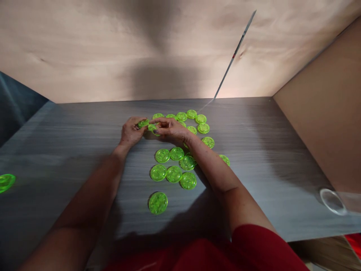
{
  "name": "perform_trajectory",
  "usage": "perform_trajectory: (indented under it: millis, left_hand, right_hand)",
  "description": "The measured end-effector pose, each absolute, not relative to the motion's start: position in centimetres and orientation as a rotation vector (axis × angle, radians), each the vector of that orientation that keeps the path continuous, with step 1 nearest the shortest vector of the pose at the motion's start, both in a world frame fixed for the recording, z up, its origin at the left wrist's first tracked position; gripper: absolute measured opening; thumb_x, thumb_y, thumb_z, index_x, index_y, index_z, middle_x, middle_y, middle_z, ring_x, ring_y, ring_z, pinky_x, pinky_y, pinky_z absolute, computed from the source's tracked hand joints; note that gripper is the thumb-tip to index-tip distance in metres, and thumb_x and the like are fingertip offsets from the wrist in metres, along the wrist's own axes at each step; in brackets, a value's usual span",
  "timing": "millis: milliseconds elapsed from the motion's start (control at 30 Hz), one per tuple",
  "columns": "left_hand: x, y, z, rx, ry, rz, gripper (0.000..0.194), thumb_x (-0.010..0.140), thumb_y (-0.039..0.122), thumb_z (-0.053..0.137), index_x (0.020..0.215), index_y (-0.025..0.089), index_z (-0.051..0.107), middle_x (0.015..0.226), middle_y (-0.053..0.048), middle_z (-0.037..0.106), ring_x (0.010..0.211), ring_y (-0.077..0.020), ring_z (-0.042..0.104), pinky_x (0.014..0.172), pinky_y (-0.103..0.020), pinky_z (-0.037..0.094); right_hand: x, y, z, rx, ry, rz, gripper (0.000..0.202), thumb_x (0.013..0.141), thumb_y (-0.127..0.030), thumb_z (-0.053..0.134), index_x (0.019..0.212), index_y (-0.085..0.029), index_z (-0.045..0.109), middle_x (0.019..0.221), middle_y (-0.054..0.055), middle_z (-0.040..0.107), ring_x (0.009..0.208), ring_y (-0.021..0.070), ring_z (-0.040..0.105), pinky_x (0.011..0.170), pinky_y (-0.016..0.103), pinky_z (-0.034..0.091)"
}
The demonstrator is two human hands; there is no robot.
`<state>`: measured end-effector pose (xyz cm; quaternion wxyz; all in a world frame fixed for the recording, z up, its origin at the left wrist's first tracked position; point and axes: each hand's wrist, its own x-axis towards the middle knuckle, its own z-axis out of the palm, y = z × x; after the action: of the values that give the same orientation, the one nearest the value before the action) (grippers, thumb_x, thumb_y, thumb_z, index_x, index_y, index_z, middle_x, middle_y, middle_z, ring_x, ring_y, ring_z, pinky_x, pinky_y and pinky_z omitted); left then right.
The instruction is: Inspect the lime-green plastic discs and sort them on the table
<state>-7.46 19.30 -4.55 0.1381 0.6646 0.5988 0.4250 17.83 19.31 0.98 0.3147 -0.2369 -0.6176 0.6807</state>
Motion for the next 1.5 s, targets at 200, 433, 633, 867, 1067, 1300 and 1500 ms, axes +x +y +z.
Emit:
perform_trajectory:
  millis: [200, 433, 633, 867, 1067, 1300, 1500]
  left_hand:
    - [-7.5, 19.3, -4.6, 1.938, 1.738, 1.23, 0.035, 0.09, 0.028, 0.081, 0.124, 0.022, 0.088, 0.124, -0.012, 0.085, 0.11, -0.0287, 0.081, 0.095, -0.039, 0.067]
    - [-7.4, 19.3, -4.6, 1.903, 1.752, 1.239, 0.032, 0.088, 0.024, 0.084, 0.119, 0.024, 0.087, 0.128, -0.012, 0.086, 0.117, -0.0305, 0.081, 0.1, -0.041, 0.067]
    - [-7.3, 19.1, -4.3, 1.899, 1.74, 1.254, 0.03, 0.088, 0.017, 0.083, 0.118, 0.024, 0.086, 0.128, -0.011, 0.085, 0.124, -0.0289, 0.08, 0.115, -0.042, 0.063]
    - [-6.9, 18.9, -3.8, 1.87, 1.772, 1.236, 0.032, 0.088, 0.018, 0.084, 0.119, 0.024, 0.086, 0.127, -0.01, 0.087, 0.117, -0.0274, 0.08, 0.108, -0.04, 0.065]
    - [-6.9, 18.8, -3.6, 1.86, 1.778, 1.221, 0.03, 0.09, 0.024, 0.083, 0.12, 0.024, 0.087, 0.128, -0.011, 0.087, 0.121, -0.0294, 0.081, 0.109, -0.042, 0.065]
    - [-6.9, 18.8, -3.5, 1.867, 1.784, 1.25, 0.026, 0.086, 0.027, 0.082, 0.112, 0.026, 0.087, 0.123, -0.009, 0.088, 0.116, -0.0303, 0.082, 0.106, -0.043, 0.068]
    - [-7.1, 18.6, -3.4, 1.82, 1.793, 1.226, 0.03, 0.087, 0.027, 0.083, 0.116, 0.023, 0.087, 0.127, -0.011, 0.087, 0.113, -0.0291, 0.082, 0.102, -0.042, 0.067]
  right_hand:
    - [17.8, 19.6, 0.8, -0.761, -1.755, 1.696, 0.045, 0.092, -0.049, 0.095, 0.124, -0.02, 0.08, 0.075, -0.006, 0.064, 0.062, 0.0105, 0.061, 0.06, 0.022, 0.056]
    - [16.6, 18.8, 0.9, -0.833, -2.084, 1.261, 0.04, 0.092, -0.027, 0.084, 0.131, -0.019, 0.081, 0.086, -0.003, 0.063, 0.078, 0.0152, 0.058, 0.078, 0.03, 0.056]
    - [15.3, 16.5, 3.8, -1.133, -2.341, 0.539, 0.055, 0.101, -0.03, 0.081, 0.153, -0.016, 0.07, 0.145, 0.018, 0.07, 0.127, 0.0306, 0.066, 0.108, 0.042, 0.053]
    - [16.1, 13.0, 8.8, -1.133, -3.077, 0.572, 0.045, 0.094, -0.039, 0.095, 0.133, -0.021, 0.08, 0.124, 0.01, 0.081, 0.11, 0.0272, 0.074, 0.084, 0.033, 0.048]
    - [17.6, 10.3, 7.5, -0.816, -3.152, 0.363, 0.078, 0.096, -0.019, 0.083, 0.17, -0.026, 0.059, 0.159, 0.017, 0.069, 0.137, 0.0363, 0.068, 0.104, 0.046, 0.055]
    - [18.5, 9.8, 4.9, -0.847, -3.061, 0.428, 0.056, 0.098, -0.01, 0.07, 0.152, -0.023, 0.074, 0.147, 0.02, 0.073, 0.131, 0.0385, 0.068, 0.107, 0.054, 0.055]
    - [19.3, 13.3, 2.0, -0.791, -2.44, 1.094, 0.046, 0.098, -0.021, 0.084, 0.142, -0.02, 0.072, 0.127, 0.01, 0.077, 0.115, 0.0253, 0.071, 0.102, 0.04, 0.06]
